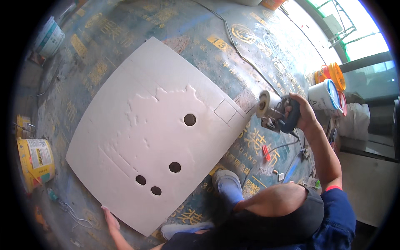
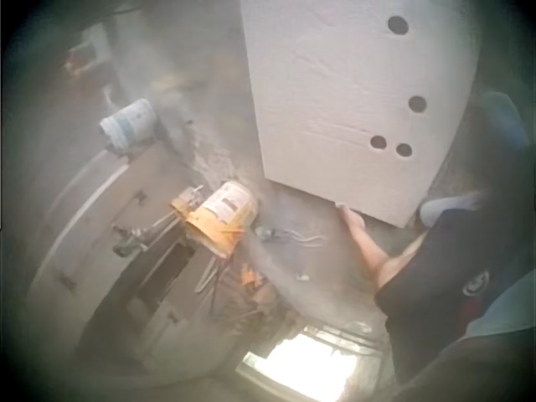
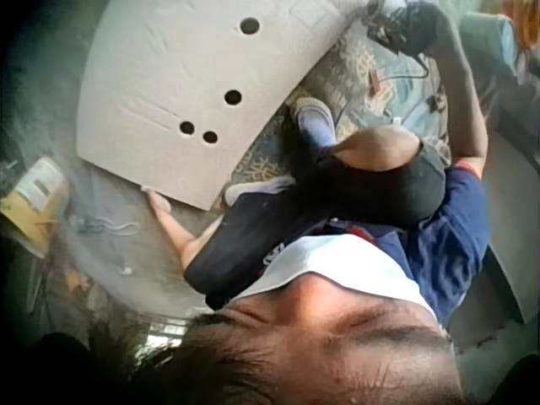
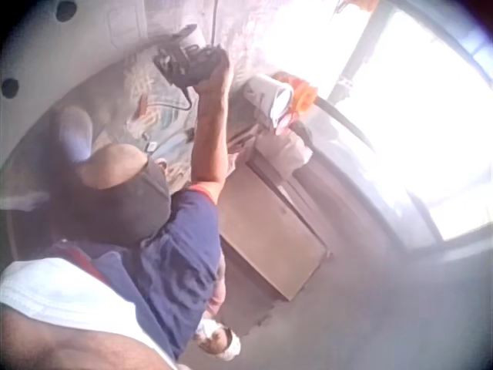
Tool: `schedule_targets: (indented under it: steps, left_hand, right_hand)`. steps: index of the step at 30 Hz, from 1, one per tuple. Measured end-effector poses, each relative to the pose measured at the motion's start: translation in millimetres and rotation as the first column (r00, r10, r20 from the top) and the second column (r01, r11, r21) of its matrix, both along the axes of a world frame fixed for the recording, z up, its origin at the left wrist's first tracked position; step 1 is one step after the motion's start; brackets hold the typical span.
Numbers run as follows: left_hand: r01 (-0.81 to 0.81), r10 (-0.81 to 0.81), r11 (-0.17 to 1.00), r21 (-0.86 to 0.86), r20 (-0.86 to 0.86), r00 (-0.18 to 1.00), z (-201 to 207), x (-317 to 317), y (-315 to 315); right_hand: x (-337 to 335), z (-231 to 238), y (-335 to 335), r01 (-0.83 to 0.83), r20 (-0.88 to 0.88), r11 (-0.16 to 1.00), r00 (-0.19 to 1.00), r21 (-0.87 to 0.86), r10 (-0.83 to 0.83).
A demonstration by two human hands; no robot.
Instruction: The person uses an angle grinder to cut a large ceramic tile on the floor. They flip the tile over to inspect the back and then continue cutting along marked lines to create circular holes.
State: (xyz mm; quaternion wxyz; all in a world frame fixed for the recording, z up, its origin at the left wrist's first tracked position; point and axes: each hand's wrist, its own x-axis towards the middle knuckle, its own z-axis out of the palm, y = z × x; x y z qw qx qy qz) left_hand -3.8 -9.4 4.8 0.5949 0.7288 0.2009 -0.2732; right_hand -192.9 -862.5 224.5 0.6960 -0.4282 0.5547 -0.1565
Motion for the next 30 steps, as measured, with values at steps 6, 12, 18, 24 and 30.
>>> schedule_targets:
  steps: [6,12,18,24,30]
  left_hand:
    - [-0.005,0.006,0.999,0.036,-0.017,1.0,-10,-1,-13]
    - [-0.093,0.068,0.969,0.231,0.112,0.991,16,-2,34]
    - [-0.097,0.09,0.988,0.122,0.058,0.994,9,-9,3]
    - [-0.044,0.045,0.999,-0.02,0.038,0.998,-12,9,-47]
    - [-0.045,0.049,0.99,-0.135,0.029,0.998,37,-14,-22]
  right_hand:
    - [-105,-47,-80,0.051,0.036,0.969,0.997,0.242,-0.061]
    - [-194,-120,-111,0.396,-0.247,0.878,0.909,0.267,-0.335]
    - [-278,-151,-182,0.342,-0.493,0.934,0.833,0.099,-0.253]
    - [-332,-100,-189,0.056,-0.303,0.994,0.953,0.092,-0.025]
    - [-77,-46,-20,-0.603,-0.603,0.352,0.788,-0.716,0.125]
